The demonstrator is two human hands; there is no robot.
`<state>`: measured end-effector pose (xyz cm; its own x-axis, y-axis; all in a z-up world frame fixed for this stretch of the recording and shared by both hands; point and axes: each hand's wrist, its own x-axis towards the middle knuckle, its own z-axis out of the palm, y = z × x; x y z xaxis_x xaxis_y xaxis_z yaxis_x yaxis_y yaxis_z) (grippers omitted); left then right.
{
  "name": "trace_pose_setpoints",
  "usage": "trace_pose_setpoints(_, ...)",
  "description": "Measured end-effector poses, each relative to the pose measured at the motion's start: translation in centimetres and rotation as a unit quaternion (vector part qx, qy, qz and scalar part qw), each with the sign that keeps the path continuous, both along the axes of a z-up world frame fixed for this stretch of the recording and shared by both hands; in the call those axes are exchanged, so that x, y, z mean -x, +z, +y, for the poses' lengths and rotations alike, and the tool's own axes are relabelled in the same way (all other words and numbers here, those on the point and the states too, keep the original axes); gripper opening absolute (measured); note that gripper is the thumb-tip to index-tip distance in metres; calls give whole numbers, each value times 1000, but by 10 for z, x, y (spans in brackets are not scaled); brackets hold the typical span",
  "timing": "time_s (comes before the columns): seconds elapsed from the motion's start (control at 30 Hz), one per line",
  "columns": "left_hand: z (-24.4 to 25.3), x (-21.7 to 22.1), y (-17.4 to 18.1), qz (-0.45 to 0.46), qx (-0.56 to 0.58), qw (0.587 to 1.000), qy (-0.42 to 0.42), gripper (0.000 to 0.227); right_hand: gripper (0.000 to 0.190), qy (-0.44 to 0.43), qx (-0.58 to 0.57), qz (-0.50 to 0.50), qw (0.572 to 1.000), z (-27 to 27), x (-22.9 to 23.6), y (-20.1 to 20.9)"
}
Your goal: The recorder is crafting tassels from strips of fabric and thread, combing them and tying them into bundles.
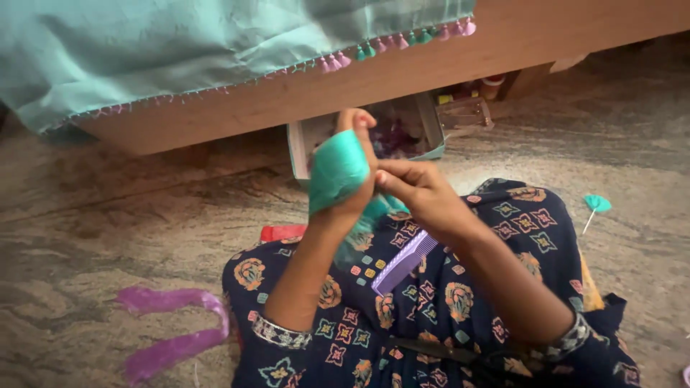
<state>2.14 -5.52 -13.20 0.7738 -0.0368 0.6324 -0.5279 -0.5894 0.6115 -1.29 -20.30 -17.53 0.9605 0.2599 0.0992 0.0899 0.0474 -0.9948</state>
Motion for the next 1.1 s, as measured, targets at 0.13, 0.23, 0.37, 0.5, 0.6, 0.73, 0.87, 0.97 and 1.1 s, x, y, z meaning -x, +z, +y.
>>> trace_pose_setpoints(0.13,10,-3,1,150,112,982,2,37,25,-5,-63,93,994,14,11,-8)
trace_pose_setpoints(0.23,12,-11,-26,194,207,957,-55,43,24,3,-105,160,981,16,22,-1)
trace_pose_setpoints(0.37,1,-11,-35,202,255,943,-65,44,23,6,-128,195,972,10,31,3)
trace_pose_setpoints(0.5,-14,-18,-48,179,287,940,-47,42,23,-12,-145,198,969,6,40,9)
trace_pose_setpoints(0.6,-24,-27,-62,98,266,958,-40,42,23,-40,-134,181,973,4,43,10)
trace_pose_setpoints(0.73,-26,-52,-97,108,252,959,-64,45,24,-74,-70,150,983,-8,35,10)
trace_pose_setpoints(0.87,6,-25,-86,358,286,866,-201,48,23,-137,158,132,969,-34,-2,38)
trace_pose_setpoints(0.97,24,29,-55,677,355,527,-372,80,27,-144,291,27,945,-84,-60,4)
trace_pose_setpoints(1.1,53,94,-82,671,490,389,-398,74,22,-214,417,-67,881,-162,-101,-41)
